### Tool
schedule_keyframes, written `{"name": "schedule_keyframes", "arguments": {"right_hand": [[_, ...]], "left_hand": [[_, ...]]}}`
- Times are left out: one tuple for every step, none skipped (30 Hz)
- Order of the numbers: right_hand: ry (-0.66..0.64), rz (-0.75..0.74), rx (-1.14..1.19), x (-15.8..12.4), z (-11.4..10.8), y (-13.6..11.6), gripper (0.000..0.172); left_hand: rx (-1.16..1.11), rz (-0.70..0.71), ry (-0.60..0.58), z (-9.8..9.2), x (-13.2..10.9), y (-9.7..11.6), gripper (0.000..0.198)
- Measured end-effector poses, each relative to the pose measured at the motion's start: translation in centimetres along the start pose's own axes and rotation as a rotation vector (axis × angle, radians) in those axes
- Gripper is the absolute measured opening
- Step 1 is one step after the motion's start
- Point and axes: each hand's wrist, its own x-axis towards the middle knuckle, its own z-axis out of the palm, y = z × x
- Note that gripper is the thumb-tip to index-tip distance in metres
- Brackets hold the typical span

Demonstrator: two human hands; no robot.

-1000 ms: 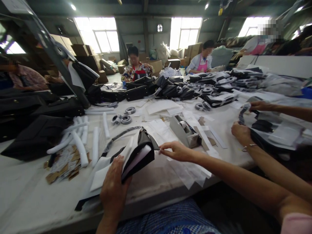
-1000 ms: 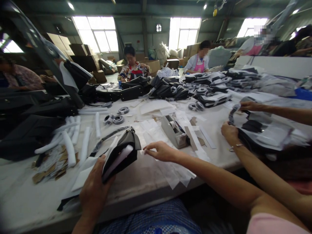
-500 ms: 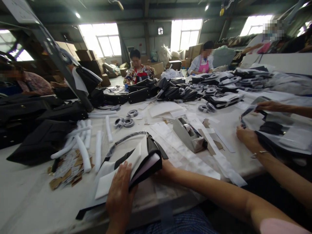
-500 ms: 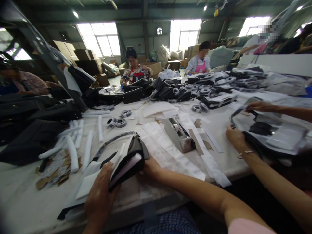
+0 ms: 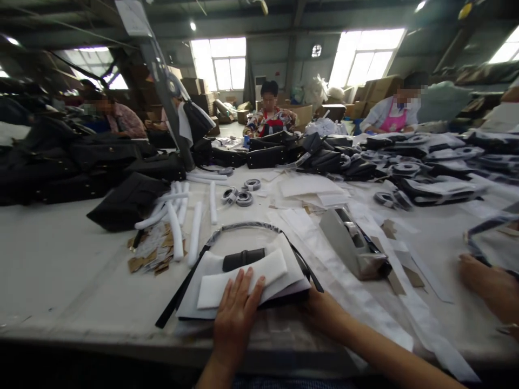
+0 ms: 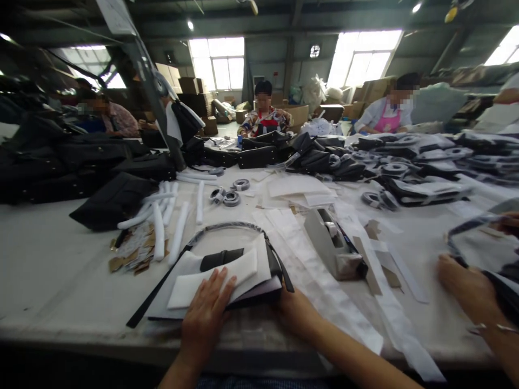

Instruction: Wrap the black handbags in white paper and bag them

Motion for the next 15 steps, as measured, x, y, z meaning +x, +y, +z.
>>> {"name": "schedule_keyframes", "arguments": {"right_hand": [[-0.051,-0.034,0.022,-0.9,-1.0,0.0,0.021],[-0.094,-0.060,0.046,-1.7,-2.2,-0.1,0.023],[-0.120,-0.068,0.065,-2.5,-3.5,-0.3,0.025],[-0.122,-0.055,0.073,-3.0,-4.8,-0.7,0.027],[-0.100,-0.037,0.073,-3.4,-6.1,-1.3,0.027],[-0.060,-0.029,0.067,-3.4,-7.3,-1.9,0.027],[-0.011,-0.035,0.063,-3.0,-8.2,-2.5,0.026],[0.043,-0.060,0.063,-2.3,-8.9,-3.1,0.024],[0.101,-0.095,0.066,-1.3,-9.3,-3.5,0.023],[0.158,-0.132,0.071,0.1,-9.4,-3.8,0.022],[0.202,-0.163,0.076,1.8,-9.2,-3.9,0.021],[0.223,-0.175,0.075,3.7,-8.9,-3.9,0.021],[0.208,-0.162,0.060,5.8,-8.4,-3.7,0.023],[0.156,-0.121,0.033,7.9,-7.8,-3.5,0.026],[0.079,-0.059,-0.029,10.1,-7.1,-3.3,0.029]], "left_hand": [[0.013,0.007,-0.005,0.1,0.0,0.2,0.050],[0.026,0.008,-0.015,0.2,0.0,0.4,0.050],[0.037,0.007,-0.026,0.3,0.0,0.6,0.050],[0.047,0.003,-0.037,0.3,0.1,0.8,0.049],[0.054,-0.001,-0.049,0.2,0.1,0.9,0.050],[0.058,-0.004,-0.060,0.1,0.1,1.1,0.050],[0.061,-0.002,-0.066,-0.1,0.0,1.1,0.050],[0.064,0.003,-0.068,-0.4,-0.1,1.2,0.051],[0.068,0.007,-0.070,-0.7,-0.2,1.2,0.051],[0.074,0.007,-0.072,-1.0,-0.4,1.2,0.052],[0.081,0.002,-0.073,-1.3,-0.6,1.2,0.052],[0.089,-0.006,-0.074,-1.5,-0.9,1.3,0.052],[0.096,-0.016,-0.075,-1.6,-1.2,1.3,0.053],[0.099,-0.026,-0.072,-1.7,-1.4,1.4,0.052],[0.099,-0.037,-0.063,-1.6,-1.6,1.6,0.052]]}}
